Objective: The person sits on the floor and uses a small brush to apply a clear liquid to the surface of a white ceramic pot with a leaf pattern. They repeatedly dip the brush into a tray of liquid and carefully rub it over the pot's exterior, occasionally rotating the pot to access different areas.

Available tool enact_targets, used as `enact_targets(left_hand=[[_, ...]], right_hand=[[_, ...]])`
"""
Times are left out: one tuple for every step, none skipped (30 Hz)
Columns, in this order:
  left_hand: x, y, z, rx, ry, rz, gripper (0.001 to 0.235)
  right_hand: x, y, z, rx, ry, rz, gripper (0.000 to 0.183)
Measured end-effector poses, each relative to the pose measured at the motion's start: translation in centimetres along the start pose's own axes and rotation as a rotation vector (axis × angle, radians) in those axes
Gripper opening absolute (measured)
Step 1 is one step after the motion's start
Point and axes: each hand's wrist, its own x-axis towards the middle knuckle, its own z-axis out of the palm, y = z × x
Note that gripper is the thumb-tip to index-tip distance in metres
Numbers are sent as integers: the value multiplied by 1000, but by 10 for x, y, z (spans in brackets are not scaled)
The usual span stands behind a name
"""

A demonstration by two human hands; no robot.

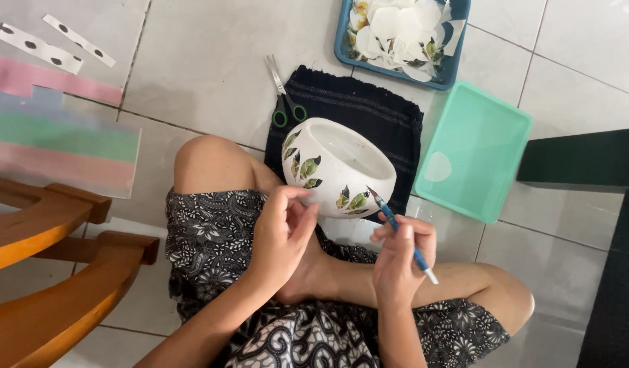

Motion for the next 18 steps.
enact_targets(left_hand=[[4, 2, 2, 1, -3, -2, 16], [8, 3, 3, 81, 34, 99, 16], [12, 5, 6, 159, 70, 200, 16], [16, 5, 8, 157, 67, 200, 16], [21, 6, 11, 193, 120, 240, 18], [26, 6, 13, 229, 172, 282, 21], [31, 7, 13, 229, 172, 282, 21], [35, 8, 13, 238, 106, 302, 26], [39, 8, 12, 246, 39, 321, 32], [42, 8, 12, 247, 38, 320, 32], [44, 9, 12, 259, -15, 301, 32], [46, 10, 12, 272, -69, 282, 31], [47, 9, 12, 273, -71, 282, 31], [48, 8, 12, 273, -80, 265, 31], [49, 7, 12, 270, -90, 248, 30], [51, 5, 12, 271, -94, 248, 30], [52, 4, 11, 296, -102, 245, 31], [54, 2, 11, 322, -111, 242, 31]], right_hand=[[-1, -1, 3, -1, 3, 2, 11], [-1, -2, 7, -106, -34, -72, 11], [-1, -3, 9, -212, -71, -149, 15], [0, -1, 6, -214, -69, -148, 15], [1, 0, 3, -238, -88, -171, 8], [2, 1, 1, -261, -107, -194, 18], [2, 0, 1, -261, -106, -194, 18], [3, -1, 2, -297, -120, -170, 17], [3, -3, 3, -333, -135, -144, 15], [2, -2, 1, -334, -134, -142, 15], [2, -2, 0, -342, -130, -135, 13], [2, -2, -1, -350, -127, -128, 11], [2, -2, 1, -349, -124, -126, 11], [2, -2, 2, -343, -121, -137, 10], [2, -3, 3, -339, -117, -148, 10], [2, 0, 2, -339, -113, -147, 10], [2, 3, 1, -325, -119, -155, 10], [2, 6, 1, -311, -124, -163, 10]])
